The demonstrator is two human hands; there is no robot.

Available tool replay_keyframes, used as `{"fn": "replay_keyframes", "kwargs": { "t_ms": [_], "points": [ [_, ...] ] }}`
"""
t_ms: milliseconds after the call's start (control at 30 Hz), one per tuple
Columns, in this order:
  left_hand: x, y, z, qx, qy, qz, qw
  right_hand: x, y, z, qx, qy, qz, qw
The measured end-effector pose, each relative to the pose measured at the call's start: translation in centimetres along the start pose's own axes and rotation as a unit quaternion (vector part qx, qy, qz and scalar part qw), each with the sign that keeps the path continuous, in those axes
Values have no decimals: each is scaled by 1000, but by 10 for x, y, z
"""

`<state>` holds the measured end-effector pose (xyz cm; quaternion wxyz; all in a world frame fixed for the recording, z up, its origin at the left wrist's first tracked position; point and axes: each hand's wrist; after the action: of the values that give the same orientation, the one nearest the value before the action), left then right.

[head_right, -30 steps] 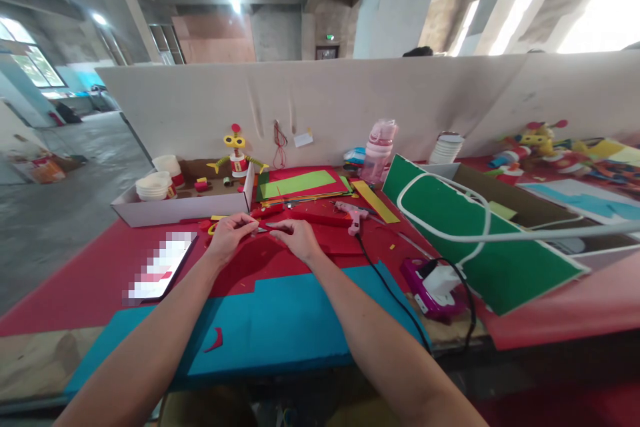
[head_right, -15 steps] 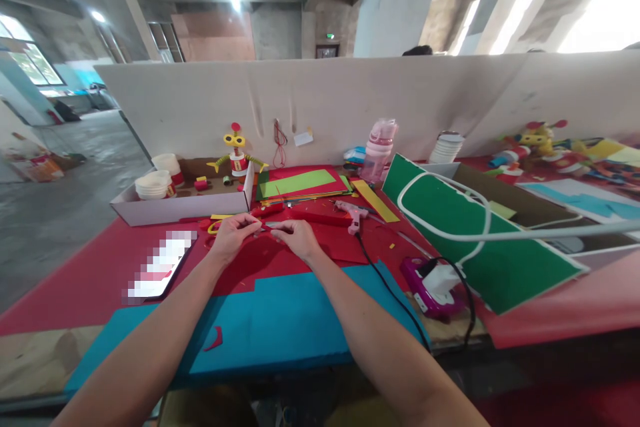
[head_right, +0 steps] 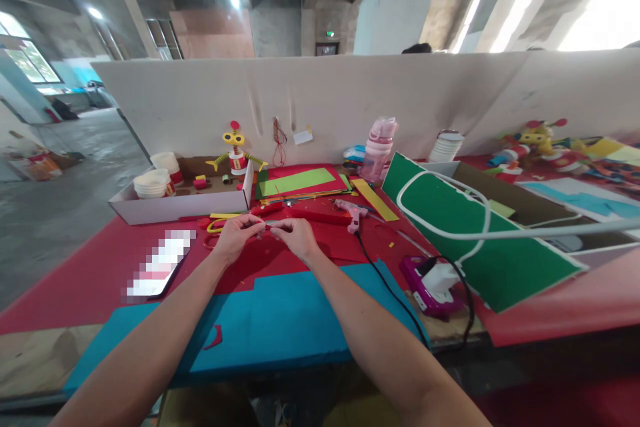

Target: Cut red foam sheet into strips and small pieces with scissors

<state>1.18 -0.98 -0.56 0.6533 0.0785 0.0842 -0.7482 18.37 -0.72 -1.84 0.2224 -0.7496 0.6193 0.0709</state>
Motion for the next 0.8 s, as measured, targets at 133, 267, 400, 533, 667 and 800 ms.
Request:
{"fn": "replay_keyframes", "kwargs": {
  "t_ms": [133, 267, 400, 533, 667, 800],
  "points": [
    [0, 4, -1, -14, -19, -5, 1000, 1, 1, 0, 19, -16, 1, 1000],
    [0, 4, -1, -27, -13, 4, 1000, 2, -1, -2, 68, -35, 3, 997],
    [-2, -1, -4, -11, -7, 15, 1000, 1, -5, -3, 84, -31, 9, 996],
    [-5, -8, -6, 42, -30, 16, 999, 1, -7, -2, 95, -34, 30, 994],
    [-6, -11, -6, 85, -32, 44, 995, 1, -5, 0, 88, -27, 37, 995],
    [-6, -8, -4, 110, -26, 48, 992, 0, -3, 2, 57, -18, 42, 997]
  ]
}}
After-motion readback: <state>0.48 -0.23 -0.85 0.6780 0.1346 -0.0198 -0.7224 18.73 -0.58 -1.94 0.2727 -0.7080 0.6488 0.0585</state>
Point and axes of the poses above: each hand's wrist, its own x-axis away from the middle knuckle, its own y-axis out of the palm, z = x × y, and after that the axes turned 2 degrees about -y, right-handed
